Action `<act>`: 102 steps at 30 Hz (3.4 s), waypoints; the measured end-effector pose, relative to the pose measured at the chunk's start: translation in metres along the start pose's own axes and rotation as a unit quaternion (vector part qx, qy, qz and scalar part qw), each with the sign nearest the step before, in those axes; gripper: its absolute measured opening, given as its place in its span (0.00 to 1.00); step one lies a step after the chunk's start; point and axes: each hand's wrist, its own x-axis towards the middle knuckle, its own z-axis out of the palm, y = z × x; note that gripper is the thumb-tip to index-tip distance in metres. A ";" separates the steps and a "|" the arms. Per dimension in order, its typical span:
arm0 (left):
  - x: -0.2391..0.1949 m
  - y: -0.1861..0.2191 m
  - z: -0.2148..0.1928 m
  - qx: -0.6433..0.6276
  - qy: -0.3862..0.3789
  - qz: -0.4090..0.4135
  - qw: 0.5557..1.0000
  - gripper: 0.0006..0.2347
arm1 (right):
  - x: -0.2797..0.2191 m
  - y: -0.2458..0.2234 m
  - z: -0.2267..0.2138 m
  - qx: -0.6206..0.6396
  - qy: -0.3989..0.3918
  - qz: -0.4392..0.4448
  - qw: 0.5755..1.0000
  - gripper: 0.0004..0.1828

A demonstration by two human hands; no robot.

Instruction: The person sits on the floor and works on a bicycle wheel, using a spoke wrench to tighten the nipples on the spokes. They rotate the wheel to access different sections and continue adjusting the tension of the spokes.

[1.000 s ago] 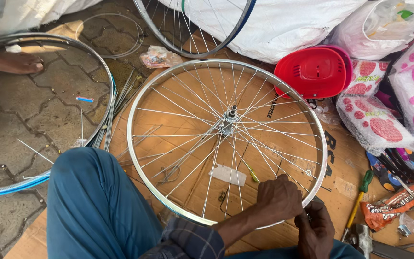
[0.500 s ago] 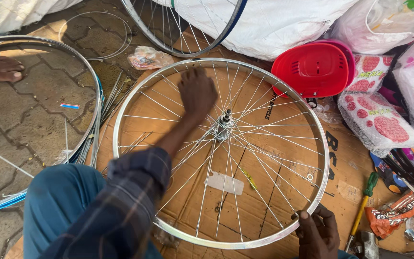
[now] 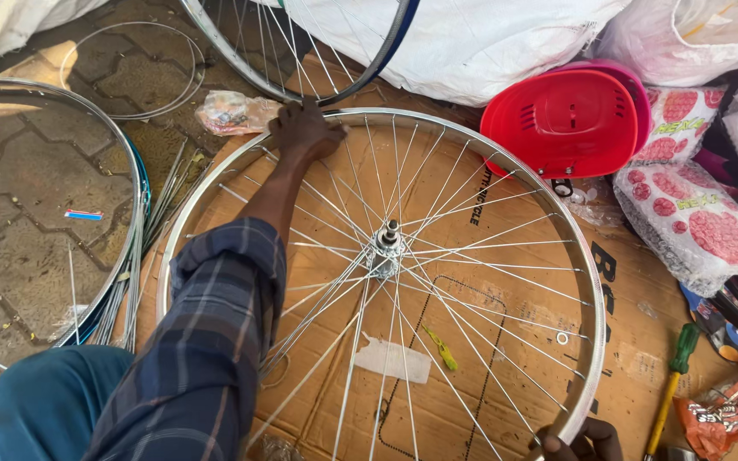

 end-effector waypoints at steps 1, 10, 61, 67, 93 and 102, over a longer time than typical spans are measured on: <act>-0.004 0.001 0.002 -0.013 0.023 -0.009 1.000 0.27 | 0.006 0.006 -0.015 0.101 -0.054 -0.029 0.993 0.22; 0.067 -0.018 0.056 -0.082 -0.050 -0.073 0.993 0.18 | -0.023 -0.068 -0.002 0.103 -0.001 0.015 0.995 0.22; -0.369 0.161 0.094 -0.279 -0.090 0.423 0.857 0.05 | -0.065 -0.182 0.090 0.028 0.046 -0.015 0.998 0.14; -0.356 0.172 0.107 -0.145 -0.298 0.400 0.855 0.14 | -0.069 -0.184 0.090 0.079 0.045 -0.014 0.996 0.12; -0.225 0.027 0.031 0.157 0.057 0.294 0.941 0.10 | -0.079 -0.202 0.104 -0.001 0.035 -0.014 0.999 0.22; -0.222 0.018 0.046 0.055 -0.058 0.310 0.947 0.15 | -0.006 -0.227 0.097 0.033 0.057 -0.056 0.996 0.18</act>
